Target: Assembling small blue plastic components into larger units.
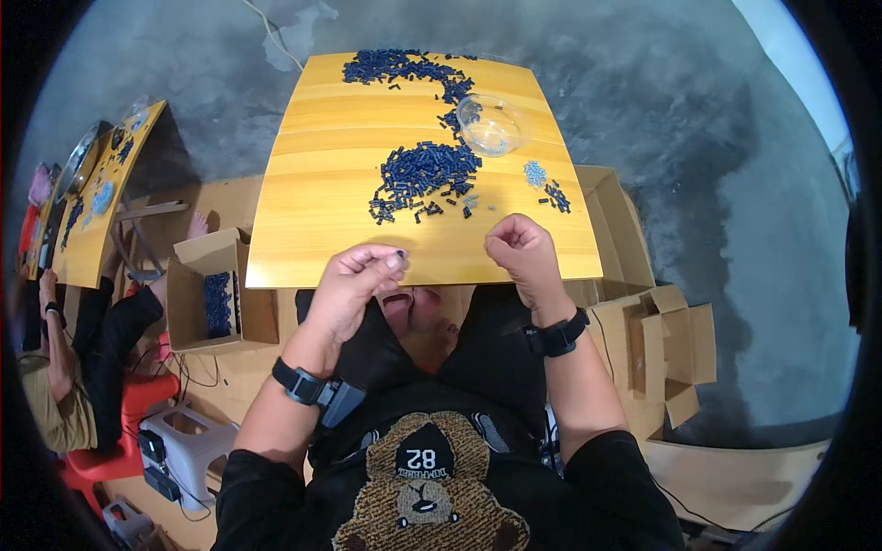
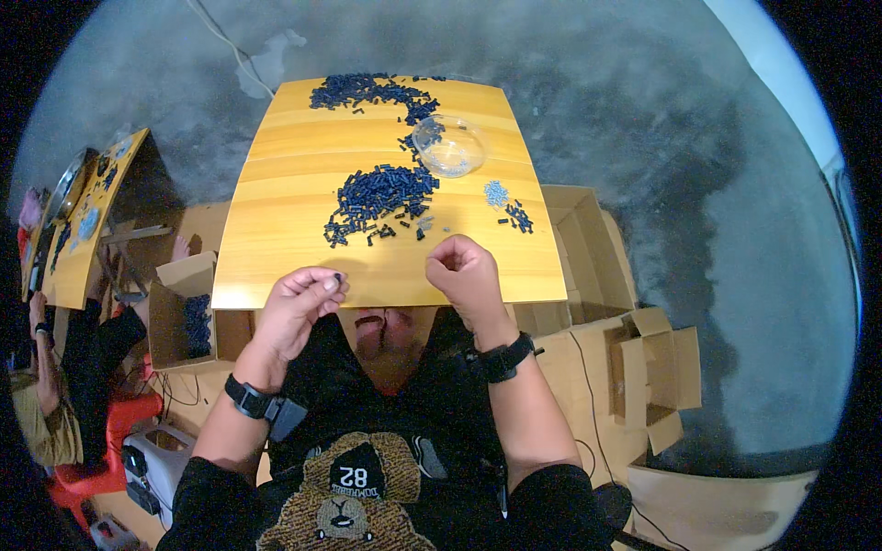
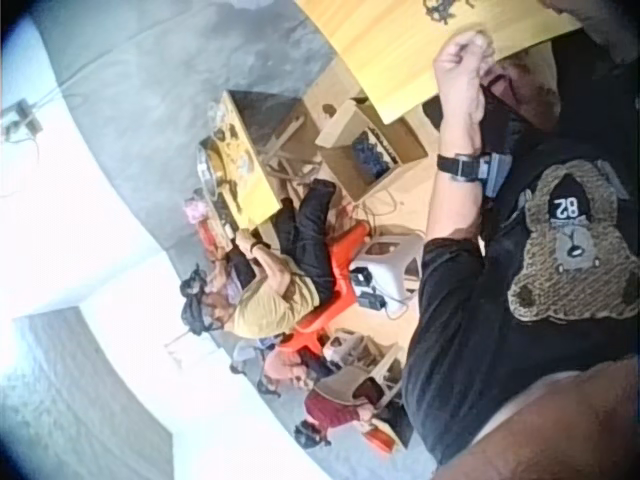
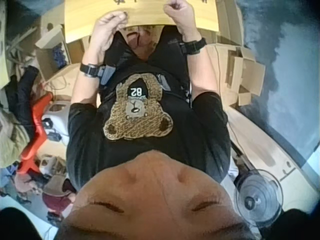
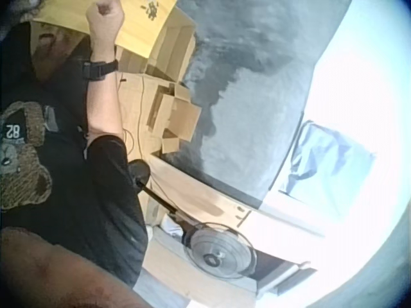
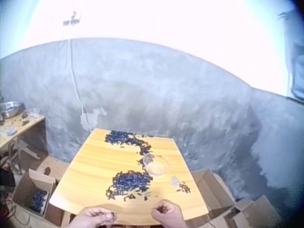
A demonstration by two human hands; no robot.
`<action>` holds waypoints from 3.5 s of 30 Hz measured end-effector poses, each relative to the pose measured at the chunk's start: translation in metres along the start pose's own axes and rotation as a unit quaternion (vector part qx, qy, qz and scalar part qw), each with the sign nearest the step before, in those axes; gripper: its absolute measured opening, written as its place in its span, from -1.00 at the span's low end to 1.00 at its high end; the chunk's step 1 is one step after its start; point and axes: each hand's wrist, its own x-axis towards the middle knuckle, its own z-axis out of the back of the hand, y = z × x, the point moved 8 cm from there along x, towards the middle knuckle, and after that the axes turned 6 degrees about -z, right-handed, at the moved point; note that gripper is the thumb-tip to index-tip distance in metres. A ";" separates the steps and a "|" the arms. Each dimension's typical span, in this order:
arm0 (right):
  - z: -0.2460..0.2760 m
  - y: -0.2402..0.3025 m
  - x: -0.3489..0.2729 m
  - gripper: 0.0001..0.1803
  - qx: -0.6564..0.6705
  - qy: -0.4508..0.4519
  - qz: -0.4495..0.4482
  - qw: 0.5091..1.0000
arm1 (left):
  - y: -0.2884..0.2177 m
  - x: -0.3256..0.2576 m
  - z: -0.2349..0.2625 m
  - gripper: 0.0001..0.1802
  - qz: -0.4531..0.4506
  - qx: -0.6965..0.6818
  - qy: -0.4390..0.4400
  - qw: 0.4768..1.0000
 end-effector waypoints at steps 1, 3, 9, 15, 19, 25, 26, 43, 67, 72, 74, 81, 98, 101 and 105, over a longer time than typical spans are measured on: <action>-0.005 0.004 -0.004 -0.93 0.002 0.003 0.002 1.000 | 0.000 -0.004 -0.006 -0.87 0.003 -0.007 0.005 1.000; -0.017 0.004 -0.014 -0.90 0.064 0.049 -0.035 0.996 | 0.005 -0.010 -0.019 -0.84 0.026 -0.014 0.029 0.999; -0.041 0.020 -0.034 -0.90 0.107 0.105 -0.047 0.988 | -0.001 -0.025 -0.036 -0.87 0.016 -0.012 0.051 0.998; -0.062 0.038 -0.051 -0.90 0.126 0.152 -0.027 0.980 | -0.018 -0.040 -0.041 -0.84 -0.010 -0.015 0.056 0.998; -0.073 0.043 -0.062 -0.85 0.119 0.159 -0.028 0.980 | -0.021 -0.048 -0.037 -0.83 -0.013 0.022 0.044 0.999; -0.079 0.046 -0.070 -0.86 0.090 0.173 -0.023 0.980 | -0.031 -0.058 -0.037 -0.82 -0.024 0.007 0.060 0.998; -0.080 0.048 -0.071 -0.86 0.089 0.178 -0.024 0.980 | -0.031 -0.060 -0.037 -0.82 -0.017 -0.009 0.071 0.997; -0.086 0.041 -0.072 -0.88 0.104 0.173 -0.040 0.979 | -0.036 -0.062 -0.041 -0.81 -0.045 0.037 0.061 0.996; -0.092 0.079 -0.103 -0.63 -0.349 0.035 0.345 0.870 | -0.017 -0.053 -0.038 -0.86 0.050 -0.036 0.009 0.998; -0.093 0.079 -0.103 -0.67 -0.360 0.021 0.365 0.858 | -0.014 -0.054 -0.042 -0.81 0.065 -0.039 0.019 0.997; -0.094 0.079 -0.104 -0.68 -0.371 0.022 0.364 0.854 | -0.010 -0.054 -0.039 -0.78 0.078 -0.061 0.020 0.995; -0.094 0.078 -0.104 -0.69 -0.376 0.029 0.353 0.856 | -0.006 -0.057 -0.040 -0.71 0.093 -0.108 0.009 0.990; -0.098 0.058 -0.101 -0.80 -0.415 0.071 0.340 0.841 | 0.012 -0.053 -0.037 -0.87 0.062 -0.033 0.020 0.997; -0.090 0.059 -0.098 -0.86 -0.368 0.039 0.324 0.871 | 0.017 -0.051 -0.034 -0.87 0.080 -0.033 0.011 0.996; -0.092 0.058 -0.095 -0.88 -0.400 0.056 0.341 0.849 | 0.024 -0.046 -0.030 -0.87 0.093 -0.031 0.012 0.995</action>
